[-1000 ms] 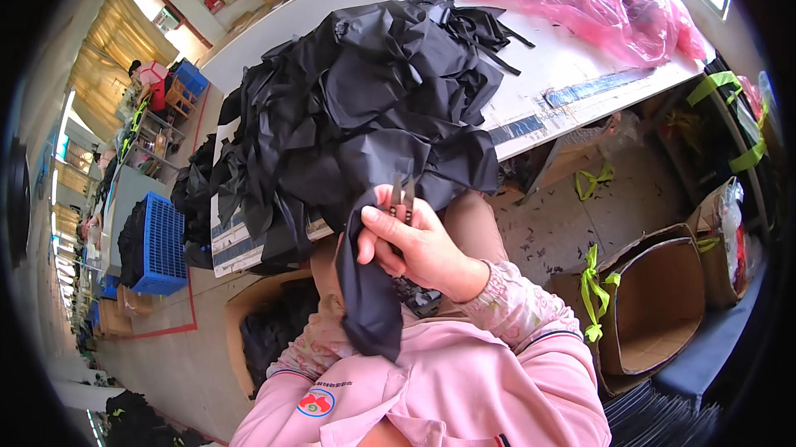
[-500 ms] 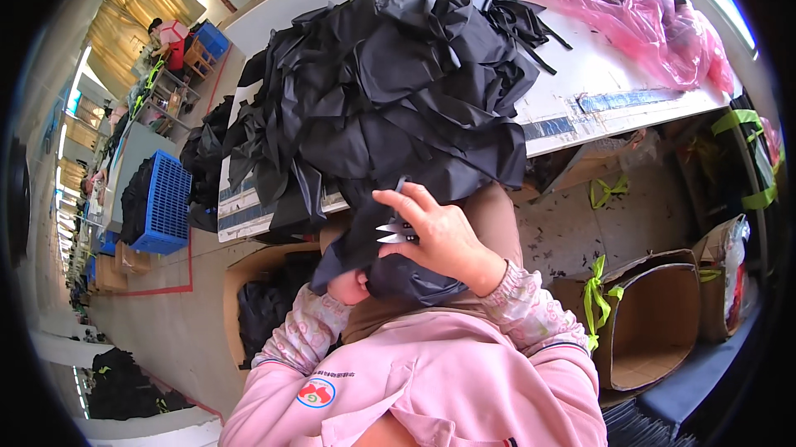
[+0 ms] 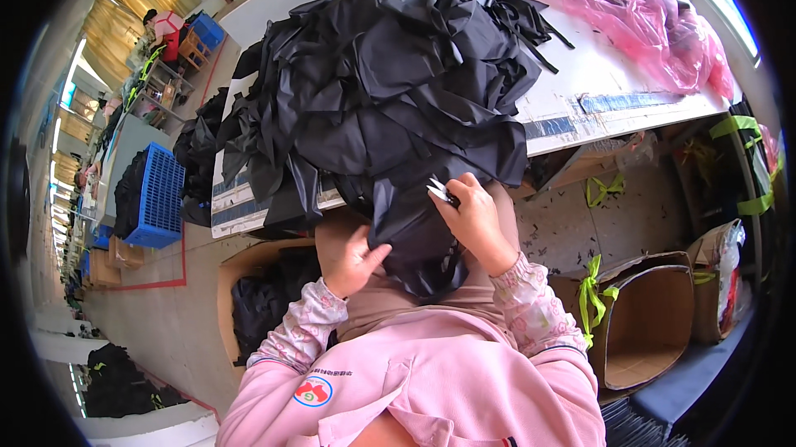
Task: Trimming excess material from black fabric pieces with scissors at a workshop table.
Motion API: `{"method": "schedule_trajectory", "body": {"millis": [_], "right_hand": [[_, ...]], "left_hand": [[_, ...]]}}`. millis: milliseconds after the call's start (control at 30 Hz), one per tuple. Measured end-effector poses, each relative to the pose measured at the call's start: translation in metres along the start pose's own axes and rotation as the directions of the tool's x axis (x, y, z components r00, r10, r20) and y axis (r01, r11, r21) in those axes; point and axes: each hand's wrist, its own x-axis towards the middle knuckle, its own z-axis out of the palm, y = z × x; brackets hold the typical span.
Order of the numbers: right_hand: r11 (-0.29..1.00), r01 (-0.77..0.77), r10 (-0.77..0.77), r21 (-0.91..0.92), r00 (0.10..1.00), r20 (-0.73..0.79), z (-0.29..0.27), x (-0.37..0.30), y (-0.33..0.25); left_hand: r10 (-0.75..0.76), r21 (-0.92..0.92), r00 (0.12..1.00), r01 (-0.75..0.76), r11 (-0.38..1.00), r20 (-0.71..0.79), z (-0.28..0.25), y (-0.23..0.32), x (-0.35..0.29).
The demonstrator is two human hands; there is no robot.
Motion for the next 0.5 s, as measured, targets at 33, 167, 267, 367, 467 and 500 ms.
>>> {"method": "schedule_trajectory", "body": {"millis": [33, 167, 267, 367, 467, 500], "right_hand": [[0.993, -0.082, 0.079, 0.09, 0.996, 0.043, -0.006, 0.001, 0.0], [0.858, -0.277, 0.204, 0.432, 0.956, 0.209, -0.029, 0.005, -0.021], [0.814, -0.155, 0.076, 0.56, 0.984, 0.161, -0.04, 0.004, -0.033], [0.8, -0.126, 0.029, 0.586, 0.985, 0.172, -0.043, 0.003, -0.043], [0.833, -0.119, -0.001, 0.54, 0.976, 0.217, -0.043, -0.002, -0.049], [0.829, -0.158, 0.019, 0.537, 0.967, 0.254, -0.04, -0.005, -0.047]], "left_hand": [[0.016, 0.019, 0.999, -0.015, 1.0, -0.044, -0.005, 0.003, 0.005], [-0.172, -0.262, 0.961, 0.112, 0.959, -0.218, -0.015, 0.016, 0.017], [-0.357, -0.501, 0.914, 0.221, 0.837, -0.194, -0.012, -0.007, 0.021], [-0.512, -0.644, 0.778, 0.608, 0.464, 0.365, 0.011, -0.017, 0.013], [-0.414, -0.555, 0.57, 0.814, 0.169, 0.71, 0.042, -0.013, -0.007], [-0.412, -0.554, 0.569, 0.815, 0.169, 0.712, 0.045, -0.016, -0.011]]}}
